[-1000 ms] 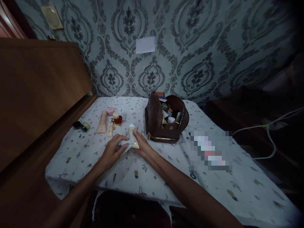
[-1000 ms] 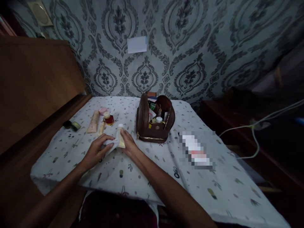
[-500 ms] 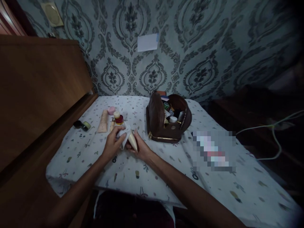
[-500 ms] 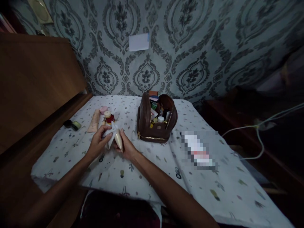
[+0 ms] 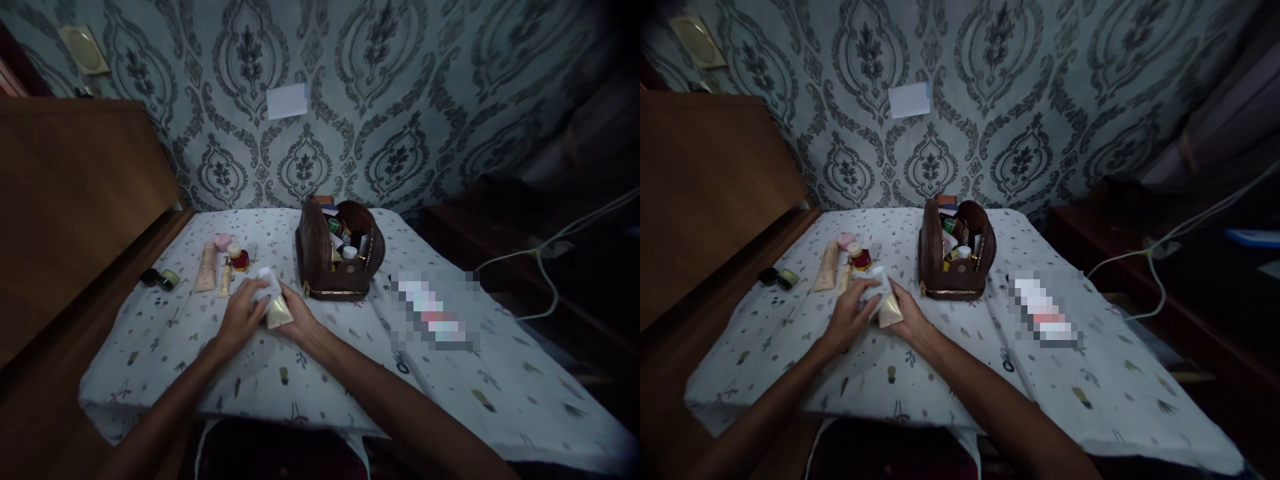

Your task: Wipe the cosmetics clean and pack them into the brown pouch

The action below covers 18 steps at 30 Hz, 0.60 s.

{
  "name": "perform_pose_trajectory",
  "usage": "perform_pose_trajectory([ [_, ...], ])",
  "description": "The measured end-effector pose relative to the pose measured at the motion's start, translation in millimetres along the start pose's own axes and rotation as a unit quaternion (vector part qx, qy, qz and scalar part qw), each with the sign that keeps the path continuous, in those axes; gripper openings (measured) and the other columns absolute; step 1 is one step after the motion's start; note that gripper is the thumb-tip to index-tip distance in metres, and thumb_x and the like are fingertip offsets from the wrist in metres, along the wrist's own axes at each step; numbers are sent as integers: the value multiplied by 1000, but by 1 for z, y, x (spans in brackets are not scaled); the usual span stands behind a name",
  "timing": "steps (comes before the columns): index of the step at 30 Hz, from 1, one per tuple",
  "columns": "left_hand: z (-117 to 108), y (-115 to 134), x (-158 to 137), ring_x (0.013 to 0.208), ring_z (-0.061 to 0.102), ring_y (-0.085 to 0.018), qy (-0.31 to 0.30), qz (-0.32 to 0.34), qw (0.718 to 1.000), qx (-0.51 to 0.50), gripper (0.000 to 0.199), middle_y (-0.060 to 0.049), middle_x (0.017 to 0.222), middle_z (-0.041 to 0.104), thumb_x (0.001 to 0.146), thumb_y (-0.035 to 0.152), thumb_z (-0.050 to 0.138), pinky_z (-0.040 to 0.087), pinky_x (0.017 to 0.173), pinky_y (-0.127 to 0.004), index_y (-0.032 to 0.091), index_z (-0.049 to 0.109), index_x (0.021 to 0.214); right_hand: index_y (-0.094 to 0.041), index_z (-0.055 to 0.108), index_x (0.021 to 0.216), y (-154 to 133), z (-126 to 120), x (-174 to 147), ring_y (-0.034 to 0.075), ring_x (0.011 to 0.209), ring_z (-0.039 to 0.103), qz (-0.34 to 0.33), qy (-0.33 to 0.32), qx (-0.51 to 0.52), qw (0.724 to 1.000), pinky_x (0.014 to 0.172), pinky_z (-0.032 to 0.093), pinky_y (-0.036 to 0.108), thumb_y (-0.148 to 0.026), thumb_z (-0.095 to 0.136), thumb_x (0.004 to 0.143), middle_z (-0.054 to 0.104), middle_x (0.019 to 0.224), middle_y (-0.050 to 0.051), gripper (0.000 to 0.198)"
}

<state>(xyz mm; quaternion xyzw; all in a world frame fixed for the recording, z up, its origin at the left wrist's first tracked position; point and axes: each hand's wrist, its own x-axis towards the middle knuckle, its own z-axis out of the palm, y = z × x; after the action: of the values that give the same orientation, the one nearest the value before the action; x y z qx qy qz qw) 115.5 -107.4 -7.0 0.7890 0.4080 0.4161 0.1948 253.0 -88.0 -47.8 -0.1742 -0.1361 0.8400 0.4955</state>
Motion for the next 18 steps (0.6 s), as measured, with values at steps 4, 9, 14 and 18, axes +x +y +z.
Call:
perform_pose_trajectory([
  [4, -6, -14, 15, 103, 60, -23, 59, -43, 997, -16, 22, -6, 108, 64, 91, 31, 53, 47, 90, -35, 20, 57, 110, -16, 65, 90, 2, -1, 1, 17, 63, 66, 11, 26, -6, 1000, 63, 57, 29, -36, 64, 90, 69, 68, 1, 20],
  [9, -8, -6, -1, 95, 59, -20, -22, -84, 994, -70, 24, -5, 104, 63, 91, 37, 52, 47, 79, -29, 20, 56, 108, -16, 62, 88, -3, -8, 7, 17, 64, 65, -8, 41, -9, 999, 65, 57, 30, -37, 65, 89, 67, 67, 0, 22],
  [14, -3, 2, -17, 90, 59, -19, -62, -107, 987, -106, 25, -3, 96, 61, 91, 41, 52, 47, 81, -29, 20, 53, 106, -18, 60, 84, 0, -11, 15, 15, 61, 60, -144, 111, -89, 979, 58, 52, 25, -37, 71, 82, 63, 65, -2, 23],
  [18, 7, -3, -18, 88, 62, -20, -31, -199, 968, -151, 36, -2, 93, 63, 89, 51, 50, 51, 78, -30, 22, 49, 109, -20, 63, 87, 6, -11, 14, 14, 66, 60, -217, 154, -131, 955, 60, 49, 23, -41, 76, 76, 66, 72, -2, 27],
])
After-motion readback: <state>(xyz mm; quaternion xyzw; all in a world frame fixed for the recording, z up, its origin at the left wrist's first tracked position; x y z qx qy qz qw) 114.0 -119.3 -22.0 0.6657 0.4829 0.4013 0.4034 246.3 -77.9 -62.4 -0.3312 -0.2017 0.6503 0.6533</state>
